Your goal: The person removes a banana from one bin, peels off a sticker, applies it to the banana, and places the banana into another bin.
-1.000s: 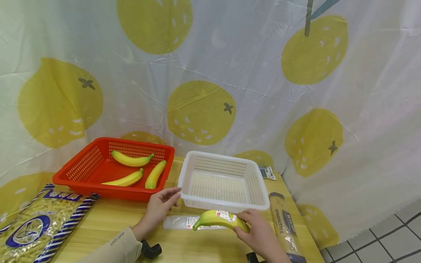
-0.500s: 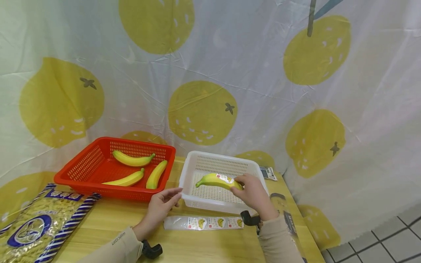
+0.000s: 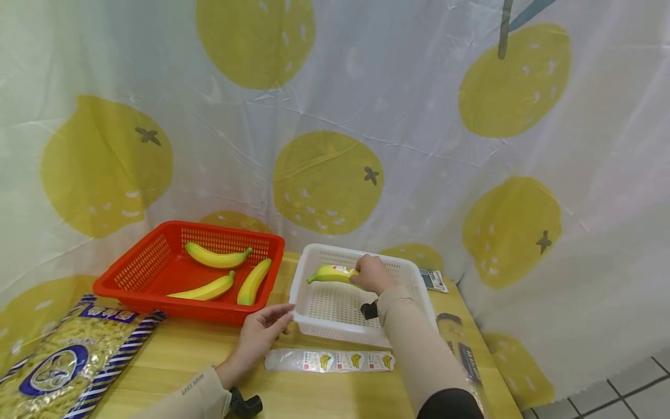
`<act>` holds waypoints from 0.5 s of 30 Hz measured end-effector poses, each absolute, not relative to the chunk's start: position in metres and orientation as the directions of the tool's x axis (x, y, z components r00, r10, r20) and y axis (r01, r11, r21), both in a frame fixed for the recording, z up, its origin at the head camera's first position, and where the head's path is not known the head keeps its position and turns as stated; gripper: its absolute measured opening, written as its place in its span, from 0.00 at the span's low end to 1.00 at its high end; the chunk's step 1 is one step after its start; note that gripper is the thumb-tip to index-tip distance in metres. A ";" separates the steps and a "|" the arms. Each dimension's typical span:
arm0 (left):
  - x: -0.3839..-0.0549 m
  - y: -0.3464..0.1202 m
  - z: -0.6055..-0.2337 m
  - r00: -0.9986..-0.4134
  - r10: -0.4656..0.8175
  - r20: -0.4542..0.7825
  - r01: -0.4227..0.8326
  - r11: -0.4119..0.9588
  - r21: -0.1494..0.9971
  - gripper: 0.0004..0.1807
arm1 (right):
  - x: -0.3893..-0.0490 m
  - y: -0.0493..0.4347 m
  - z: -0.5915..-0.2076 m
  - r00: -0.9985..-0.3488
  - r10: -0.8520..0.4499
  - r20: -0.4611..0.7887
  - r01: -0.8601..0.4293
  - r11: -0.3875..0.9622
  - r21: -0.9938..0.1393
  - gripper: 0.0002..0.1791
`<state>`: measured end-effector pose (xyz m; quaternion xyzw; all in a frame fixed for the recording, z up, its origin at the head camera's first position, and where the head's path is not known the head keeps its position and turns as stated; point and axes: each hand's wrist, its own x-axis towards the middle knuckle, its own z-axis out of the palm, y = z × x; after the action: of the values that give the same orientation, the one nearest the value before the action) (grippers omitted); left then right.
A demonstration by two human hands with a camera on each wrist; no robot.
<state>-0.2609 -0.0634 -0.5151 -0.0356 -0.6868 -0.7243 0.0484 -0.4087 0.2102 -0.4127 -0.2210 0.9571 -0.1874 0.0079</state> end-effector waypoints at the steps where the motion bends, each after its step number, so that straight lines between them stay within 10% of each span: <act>1: -0.260 -0.063 -0.515 -0.993 -0.022 0.112 0.113 -0.052 0.992 0.17 | -0.414 0.210 -0.419 -0.907 -0.418 0.053 -0.408 0.838 -0.362 0.30; 15: -0.259 -0.060 -0.512 -0.994 -0.034 0.103 0.106 -0.084 0.991 0.17 | -0.430 0.202 -0.457 -0.959 -0.282 0.028 -0.275 0.904 -0.328 0.15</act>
<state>-0.2587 -0.0604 -0.5119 -0.0266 -0.6752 -0.7356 0.0475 -0.4295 0.2020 -0.4568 -0.1426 0.9756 -0.1667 0.0099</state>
